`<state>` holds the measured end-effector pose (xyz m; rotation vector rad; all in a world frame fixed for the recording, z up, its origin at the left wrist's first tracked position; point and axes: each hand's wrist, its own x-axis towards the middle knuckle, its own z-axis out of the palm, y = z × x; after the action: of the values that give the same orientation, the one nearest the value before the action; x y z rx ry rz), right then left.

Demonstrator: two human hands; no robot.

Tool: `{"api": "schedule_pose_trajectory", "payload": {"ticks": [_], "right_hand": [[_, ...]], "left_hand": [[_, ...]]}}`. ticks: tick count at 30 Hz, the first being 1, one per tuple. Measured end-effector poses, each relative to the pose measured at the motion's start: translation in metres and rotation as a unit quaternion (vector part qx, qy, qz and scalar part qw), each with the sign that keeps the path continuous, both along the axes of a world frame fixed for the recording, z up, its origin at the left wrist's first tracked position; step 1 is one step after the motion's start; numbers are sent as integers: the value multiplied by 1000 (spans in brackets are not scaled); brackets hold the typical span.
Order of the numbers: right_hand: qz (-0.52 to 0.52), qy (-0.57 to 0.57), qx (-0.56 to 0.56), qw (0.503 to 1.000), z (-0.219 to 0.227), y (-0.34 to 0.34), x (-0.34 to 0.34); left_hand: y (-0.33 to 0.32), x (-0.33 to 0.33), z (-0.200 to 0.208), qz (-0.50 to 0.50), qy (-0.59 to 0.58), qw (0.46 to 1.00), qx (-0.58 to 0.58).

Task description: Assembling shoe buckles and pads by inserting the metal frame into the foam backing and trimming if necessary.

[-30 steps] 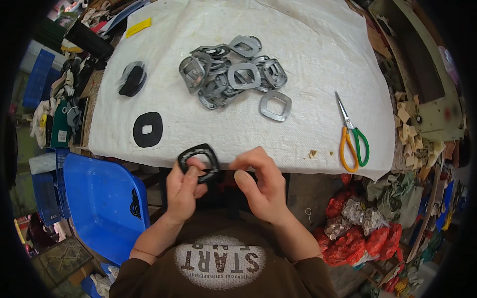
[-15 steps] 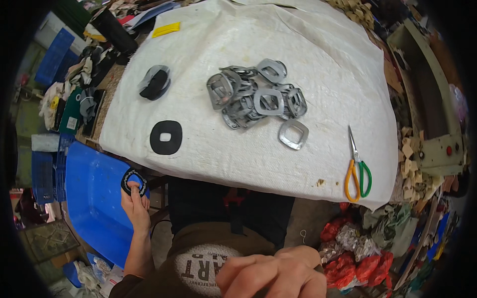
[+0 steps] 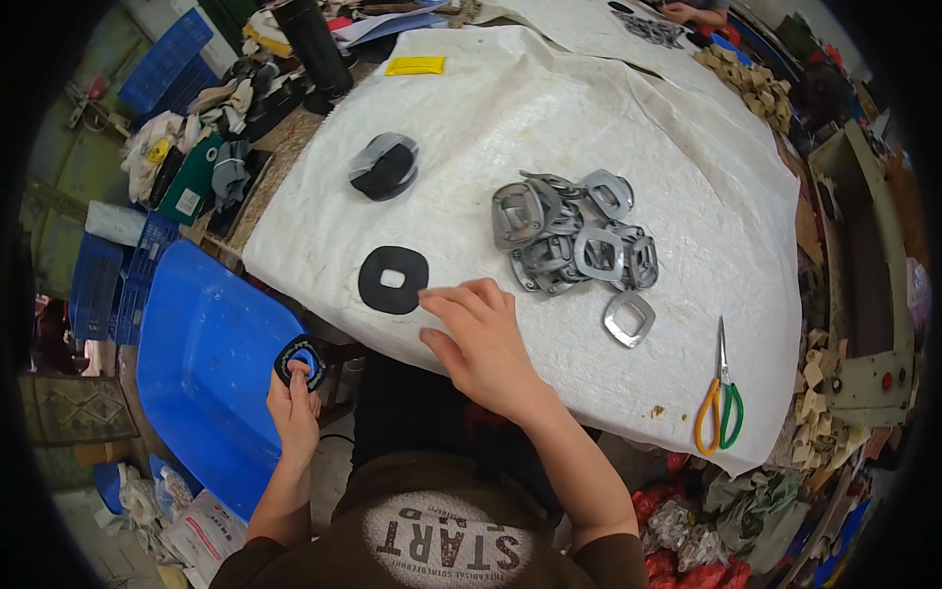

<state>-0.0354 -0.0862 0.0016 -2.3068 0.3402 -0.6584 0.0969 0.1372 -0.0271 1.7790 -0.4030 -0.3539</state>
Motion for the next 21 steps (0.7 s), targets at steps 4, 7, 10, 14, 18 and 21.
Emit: {"api": "schedule_pose_trajectory", "payload": {"ticks": [4, 7, 10, 14, 18, 21], "right_hand": [[-40, 28, -111, 993, -19, 2, 39], [-43, 53, -147, 987, -30, -7, 55], [-28, 21, -120, 992, -33, -13, 51], [-48, -9, -128, 991, -17, -27, 14], [-68, 30, -196, 978, -8, -39, -25], [-64, 44, -233, 969, -4, -41, -54]], "left_hand": [[22, 14, -10, 42, 26, 999, -8], [46, 33, -32, 94, 32, 995, 6], [85, 52, -68, 136, 52, 989, 33], [129, 65, -112, 173, -15, 974, 146], [134, 66, -122, 161, 188, 947, 205], [181, 75, -164, 170, 165, 930, 281]]}}
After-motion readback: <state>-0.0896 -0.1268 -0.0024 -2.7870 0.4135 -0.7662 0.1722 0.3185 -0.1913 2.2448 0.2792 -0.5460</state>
